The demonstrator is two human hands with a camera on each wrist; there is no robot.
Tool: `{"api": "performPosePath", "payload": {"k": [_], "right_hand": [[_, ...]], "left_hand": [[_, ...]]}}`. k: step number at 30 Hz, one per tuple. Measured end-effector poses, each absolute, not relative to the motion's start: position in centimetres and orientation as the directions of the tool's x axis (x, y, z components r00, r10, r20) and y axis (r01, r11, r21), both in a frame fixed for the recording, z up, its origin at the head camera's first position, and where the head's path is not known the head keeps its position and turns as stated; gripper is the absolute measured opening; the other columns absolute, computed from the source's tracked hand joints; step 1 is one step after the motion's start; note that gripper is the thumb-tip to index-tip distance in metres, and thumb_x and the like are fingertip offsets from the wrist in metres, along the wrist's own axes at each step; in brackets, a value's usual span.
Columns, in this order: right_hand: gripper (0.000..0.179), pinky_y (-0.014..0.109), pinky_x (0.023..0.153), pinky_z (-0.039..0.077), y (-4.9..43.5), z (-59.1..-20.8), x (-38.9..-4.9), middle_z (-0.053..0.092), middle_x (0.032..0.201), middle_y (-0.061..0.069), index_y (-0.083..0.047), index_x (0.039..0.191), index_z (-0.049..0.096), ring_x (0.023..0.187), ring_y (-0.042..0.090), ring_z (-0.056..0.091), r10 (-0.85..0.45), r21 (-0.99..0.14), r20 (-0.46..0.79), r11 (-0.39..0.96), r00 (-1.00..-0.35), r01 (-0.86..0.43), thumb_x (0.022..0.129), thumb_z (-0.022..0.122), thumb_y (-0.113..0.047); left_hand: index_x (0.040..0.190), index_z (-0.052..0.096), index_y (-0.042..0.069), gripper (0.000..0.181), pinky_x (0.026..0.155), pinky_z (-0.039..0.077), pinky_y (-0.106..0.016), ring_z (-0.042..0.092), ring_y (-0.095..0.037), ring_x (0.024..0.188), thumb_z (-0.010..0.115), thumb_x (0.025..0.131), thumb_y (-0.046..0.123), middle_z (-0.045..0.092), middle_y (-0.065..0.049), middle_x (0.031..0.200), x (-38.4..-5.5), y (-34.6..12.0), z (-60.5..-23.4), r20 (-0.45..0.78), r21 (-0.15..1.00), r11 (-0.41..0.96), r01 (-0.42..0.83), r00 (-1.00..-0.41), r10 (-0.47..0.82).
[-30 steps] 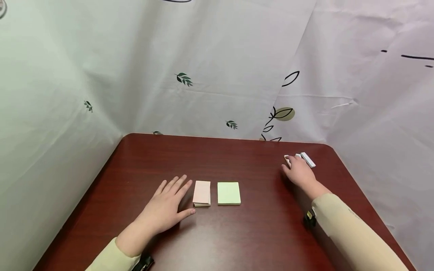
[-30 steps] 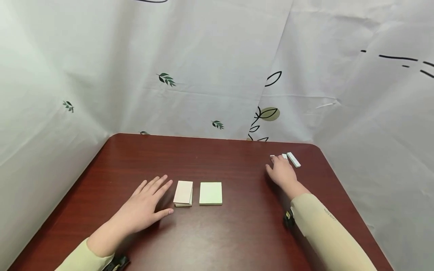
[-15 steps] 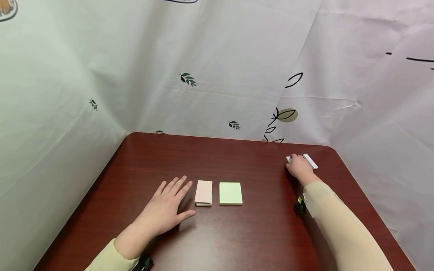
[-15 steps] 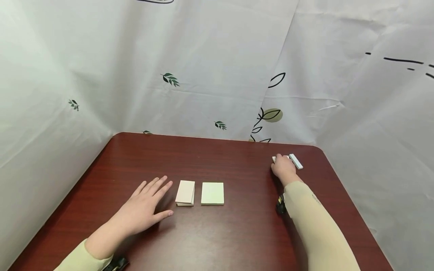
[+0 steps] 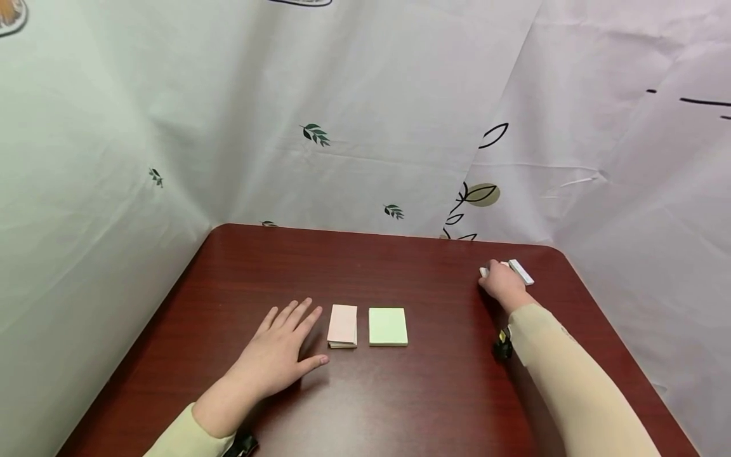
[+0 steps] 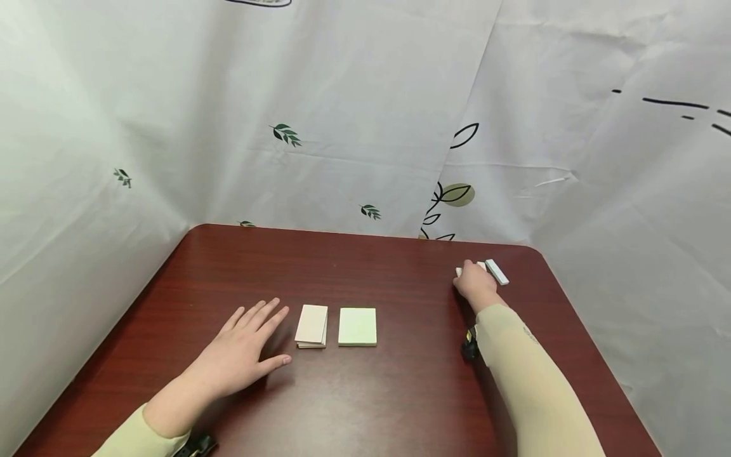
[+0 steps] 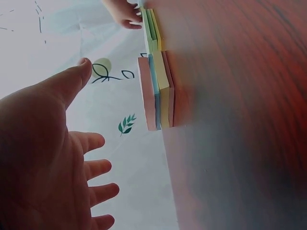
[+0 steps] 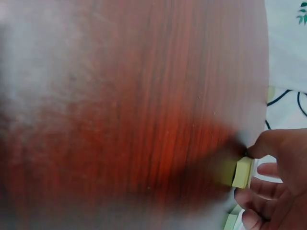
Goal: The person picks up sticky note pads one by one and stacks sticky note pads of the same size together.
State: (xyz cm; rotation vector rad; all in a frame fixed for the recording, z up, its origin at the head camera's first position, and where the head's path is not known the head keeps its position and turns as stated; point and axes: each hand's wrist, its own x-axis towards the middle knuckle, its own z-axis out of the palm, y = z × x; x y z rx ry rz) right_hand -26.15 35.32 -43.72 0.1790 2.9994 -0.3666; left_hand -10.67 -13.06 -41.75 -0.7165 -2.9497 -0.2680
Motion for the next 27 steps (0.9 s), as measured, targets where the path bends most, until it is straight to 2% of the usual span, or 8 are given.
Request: {"api": "performPosePath", "payload": {"k": [6,13,18,27], "right_hand": [[0.062,0.059,0.086,0.046,34.2,-43.7,-25.1,0.057,0.123,0.035,0.012,0.137,0.040,0.108,0.047,0.058,0.069,-0.235,-0.178,0.966,-0.982,0.110,0.092,0.058,-0.025],[0.058,0.058,0.083,0.048,32.5,-44.1,-23.3,0.058,0.126,0.032,0.008,0.137,0.047,0.107,0.044,0.060,0.015,-0.233,-0.178,0.971,-0.984,0.057,0.091,0.058,-0.026],[0.056,0.055,0.082,0.048,30.9,-44.1,-21.7,0.062,0.119,0.027,0.006,0.134,0.050,0.100,0.038,0.062,-0.027,-0.246,-0.165,0.969,-0.986,0.015,0.090,0.062,-0.026],[0.049,0.047,0.075,0.049,27.9,-44.0,-18.7,0.067,0.097,0.012,-0.001,0.127,0.058,0.079,0.024,0.059,-0.087,-0.287,-0.120,0.957,-0.989,-0.049,0.085,0.066,-0.023]], "left_hand": [[0.153,0.040,0.013,0.088,0.115,0.018,-0.057,0.032,-0.037,0.143,0.064,0.085,0.064,0.033,-0.011,0.158,-10.8,-13.0,-41.9,0.139,0.146,0.872,0.467,-0.882,0.450],[0.152,0.041,0.013,0.087,0.114,0.020,-0.058,0.032,-0.037,0.143,0.063,0.086,0.065,0.033,-0.011,0.158,-11.0,-12.9,-41.9,0.134,0.136,0.871,0.472,-0.880,0.456],[0.153,0.040,0.013,0.088,0.115,0.018,-0.057,0.031,-0.036,0.144,0.063,0.086,0.065,0.032,-0.011,0.159,-11.2,-12.9,-41.9,0.128,0.143,0.871,0.470,-0.881,0.455],[0.152,0.041,0.013,0.088,0.115,0.019,-0.057,0.031,-0.036,0.144,0.063,0.085,0.065,0.033,-0.012,0.158,-11.3,-12.8,-42.1,0.140,0.146,0.869,0.473,-0.879,0.456]]}}
